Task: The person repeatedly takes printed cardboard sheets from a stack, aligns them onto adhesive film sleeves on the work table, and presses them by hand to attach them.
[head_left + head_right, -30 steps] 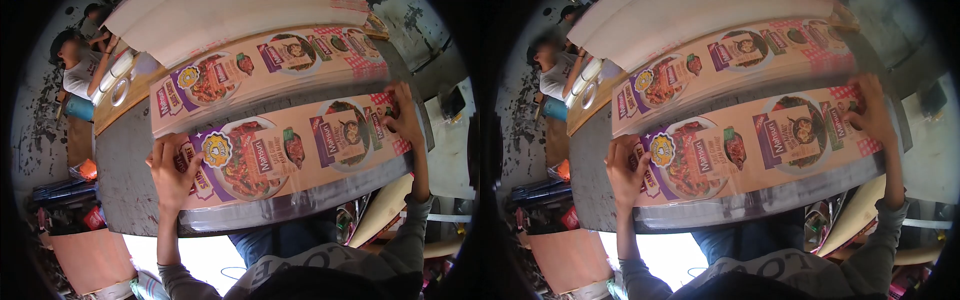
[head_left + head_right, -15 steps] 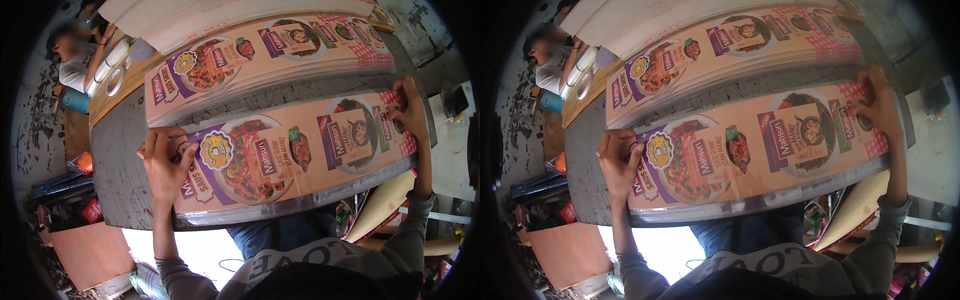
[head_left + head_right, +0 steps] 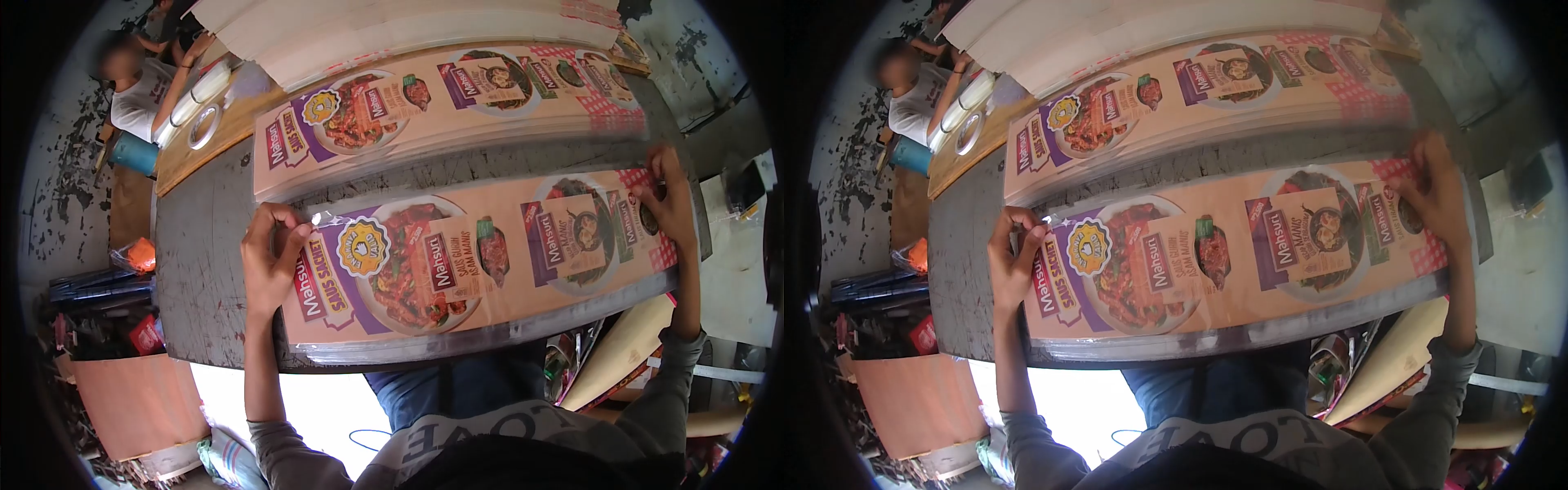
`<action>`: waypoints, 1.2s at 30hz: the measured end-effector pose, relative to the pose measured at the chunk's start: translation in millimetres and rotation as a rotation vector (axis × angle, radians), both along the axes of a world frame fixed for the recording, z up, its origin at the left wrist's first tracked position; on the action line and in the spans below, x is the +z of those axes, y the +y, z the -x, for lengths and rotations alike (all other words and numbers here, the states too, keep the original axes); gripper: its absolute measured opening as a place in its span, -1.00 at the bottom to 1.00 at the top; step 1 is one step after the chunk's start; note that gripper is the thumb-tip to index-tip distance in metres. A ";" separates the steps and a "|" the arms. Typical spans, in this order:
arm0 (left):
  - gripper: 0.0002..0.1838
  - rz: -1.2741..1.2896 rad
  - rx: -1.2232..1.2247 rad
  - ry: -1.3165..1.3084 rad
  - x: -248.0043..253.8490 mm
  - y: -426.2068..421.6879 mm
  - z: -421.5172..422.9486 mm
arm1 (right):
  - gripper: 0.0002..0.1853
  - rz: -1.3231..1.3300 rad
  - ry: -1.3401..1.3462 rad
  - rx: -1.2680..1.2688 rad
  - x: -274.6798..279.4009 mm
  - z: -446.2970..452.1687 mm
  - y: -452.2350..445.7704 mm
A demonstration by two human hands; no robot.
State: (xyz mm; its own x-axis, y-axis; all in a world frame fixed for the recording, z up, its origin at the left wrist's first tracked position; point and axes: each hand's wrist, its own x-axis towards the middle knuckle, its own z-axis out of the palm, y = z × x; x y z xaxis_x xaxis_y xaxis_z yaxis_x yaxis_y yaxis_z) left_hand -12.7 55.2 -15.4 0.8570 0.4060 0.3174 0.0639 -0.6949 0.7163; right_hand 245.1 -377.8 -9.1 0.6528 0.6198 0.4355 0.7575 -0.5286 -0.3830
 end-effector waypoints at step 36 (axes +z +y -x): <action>-0.80 -0.137 -0.084 0.024 6.4 8.6 0.4 | -0.75 -0.025 -0.019 -0.030 2.8 4.1 6.6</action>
